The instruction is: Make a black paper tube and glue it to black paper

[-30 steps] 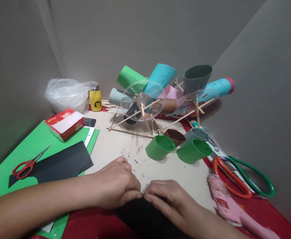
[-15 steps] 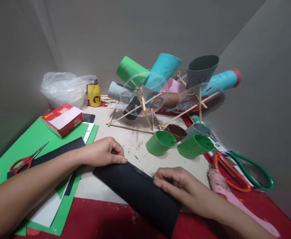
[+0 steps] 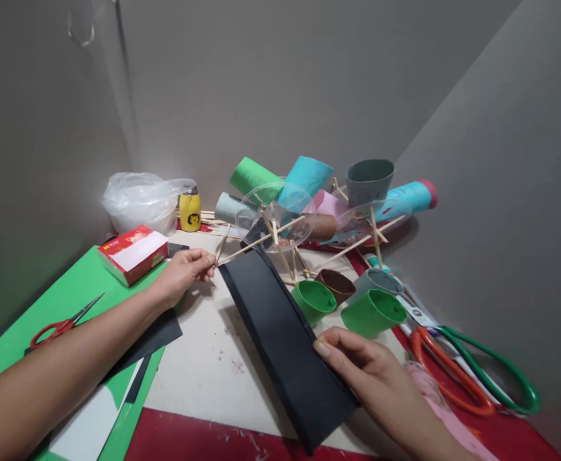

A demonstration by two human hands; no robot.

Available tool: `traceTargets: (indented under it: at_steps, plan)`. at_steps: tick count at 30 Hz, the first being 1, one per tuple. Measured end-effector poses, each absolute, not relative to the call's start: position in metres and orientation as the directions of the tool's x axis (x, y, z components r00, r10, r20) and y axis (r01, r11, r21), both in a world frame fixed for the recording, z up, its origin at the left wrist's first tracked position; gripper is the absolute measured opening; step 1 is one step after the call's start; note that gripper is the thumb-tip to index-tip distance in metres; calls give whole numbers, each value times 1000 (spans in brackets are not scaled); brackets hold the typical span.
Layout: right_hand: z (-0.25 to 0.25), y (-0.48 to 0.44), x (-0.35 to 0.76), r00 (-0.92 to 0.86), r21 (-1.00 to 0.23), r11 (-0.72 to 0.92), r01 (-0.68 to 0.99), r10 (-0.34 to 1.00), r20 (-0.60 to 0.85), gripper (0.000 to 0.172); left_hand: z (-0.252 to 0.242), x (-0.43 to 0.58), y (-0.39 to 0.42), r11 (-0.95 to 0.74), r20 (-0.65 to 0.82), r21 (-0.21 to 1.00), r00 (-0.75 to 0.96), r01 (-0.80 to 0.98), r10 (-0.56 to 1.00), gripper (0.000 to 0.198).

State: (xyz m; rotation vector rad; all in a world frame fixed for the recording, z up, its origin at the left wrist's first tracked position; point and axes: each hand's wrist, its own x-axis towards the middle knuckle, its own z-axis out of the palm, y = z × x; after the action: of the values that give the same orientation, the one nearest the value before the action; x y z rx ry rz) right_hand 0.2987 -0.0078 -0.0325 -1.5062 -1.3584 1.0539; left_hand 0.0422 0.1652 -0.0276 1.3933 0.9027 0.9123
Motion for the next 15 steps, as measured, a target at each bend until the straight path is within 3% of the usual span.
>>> traceTargets:
  at_steps: [2,4,5,7,9,11,13,15]
  plan:
    - [-33,-6,297,146,-967,-68,244,989,-33,49,-29,45,156,-67,42,997,443,40,896,35]
    - [-35,-4,295,207,-980,-60,190,978,-20,49,-32,45,144,-317,226,938,449,138,864,52]
    - [-36,-3,295,226,-985,-54,166,974,-15,48,-35,45,138,-507,391,837,425,206,817,56]
    - [-38,-3,294,252,-992,-35,125,968,-2,46,-40,43,129,-837,711,494,444,235,545,65]
    - [-39,-3,292,260,-995,-12,99,965,14,44,-44,42,120,-978,815,156,541,139,207,70]
    - [-40,-5,290,246,-997,2,80,969,22,43,-45,42,110,-999,768,-26,641,26,-3,62]
    - [-41,-9,287,208,-999,6,51,978,16,43,-44,45,97,-999,687,-13,725,-45,-42,50]
    - [-43,-12,284,152,-1000,-9,20,988,-5,42,-41,48,86,-990,606,121,795,-77,13,41]
